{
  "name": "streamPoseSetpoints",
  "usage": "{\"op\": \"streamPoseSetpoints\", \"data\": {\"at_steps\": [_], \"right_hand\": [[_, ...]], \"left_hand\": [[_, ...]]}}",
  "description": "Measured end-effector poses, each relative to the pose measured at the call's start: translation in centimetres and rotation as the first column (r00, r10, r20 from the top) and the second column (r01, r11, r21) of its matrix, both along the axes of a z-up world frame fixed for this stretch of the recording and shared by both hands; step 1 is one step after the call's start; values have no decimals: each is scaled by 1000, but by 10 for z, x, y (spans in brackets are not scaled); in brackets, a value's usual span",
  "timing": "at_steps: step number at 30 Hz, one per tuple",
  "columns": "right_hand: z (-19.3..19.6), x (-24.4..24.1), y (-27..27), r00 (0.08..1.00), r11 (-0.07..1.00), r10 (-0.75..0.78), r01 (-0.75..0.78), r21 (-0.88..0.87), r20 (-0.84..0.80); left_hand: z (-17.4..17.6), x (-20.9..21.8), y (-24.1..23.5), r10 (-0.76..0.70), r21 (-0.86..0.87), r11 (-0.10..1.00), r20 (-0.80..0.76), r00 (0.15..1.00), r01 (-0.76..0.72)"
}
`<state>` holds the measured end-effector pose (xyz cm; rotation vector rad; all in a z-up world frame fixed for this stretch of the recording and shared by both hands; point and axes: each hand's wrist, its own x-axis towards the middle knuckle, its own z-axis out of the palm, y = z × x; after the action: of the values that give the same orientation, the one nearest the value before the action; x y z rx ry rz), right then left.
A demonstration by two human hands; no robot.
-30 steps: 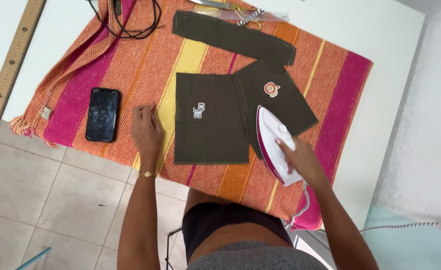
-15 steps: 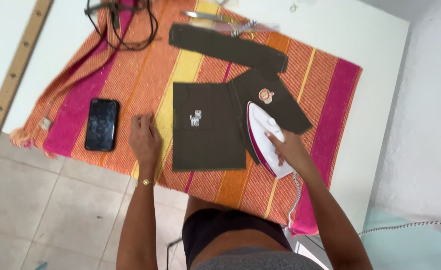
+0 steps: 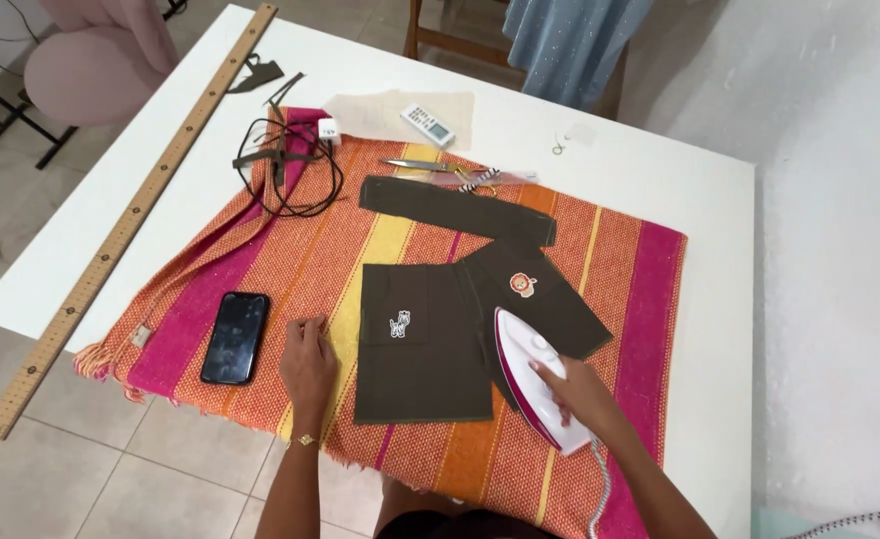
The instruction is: The person irons a pair of dark green shorts laid out on a colorful striped mat. They use a white and pink iron to smooth the fabric, moving it back and forth over the garment while occasionally adjusting the shorts with their left hand.
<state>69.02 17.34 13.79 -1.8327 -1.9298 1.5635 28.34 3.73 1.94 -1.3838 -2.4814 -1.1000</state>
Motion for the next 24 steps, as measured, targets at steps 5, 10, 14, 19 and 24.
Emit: {"op": "streamPoseSetpoints", "data": {"at_steps": [5,10,14,19,24], "right_hand": [[-25,7,8,988,989,130,-135,60,89],[-1,0,-1,1000,999,23,-24,24,17],[16,40,-15,990,995,48,-35,-97,134],[1,71,56,972,976,149,-174,132,180],[-26,15,134,995,987,90,-94,127,37]], "left_hand": [[-11,-2,-3,-3,-4,1000,-5,1000,3],[-15,-2,-1,35,-9,999,-90,995,-36],[-5,1,-3,17,-28,999,-51,999,-18],[-7,-1,0,24,-34,999,-43,999,-25],[2,0,2,27,-30,999,-31,999,-28]]}}
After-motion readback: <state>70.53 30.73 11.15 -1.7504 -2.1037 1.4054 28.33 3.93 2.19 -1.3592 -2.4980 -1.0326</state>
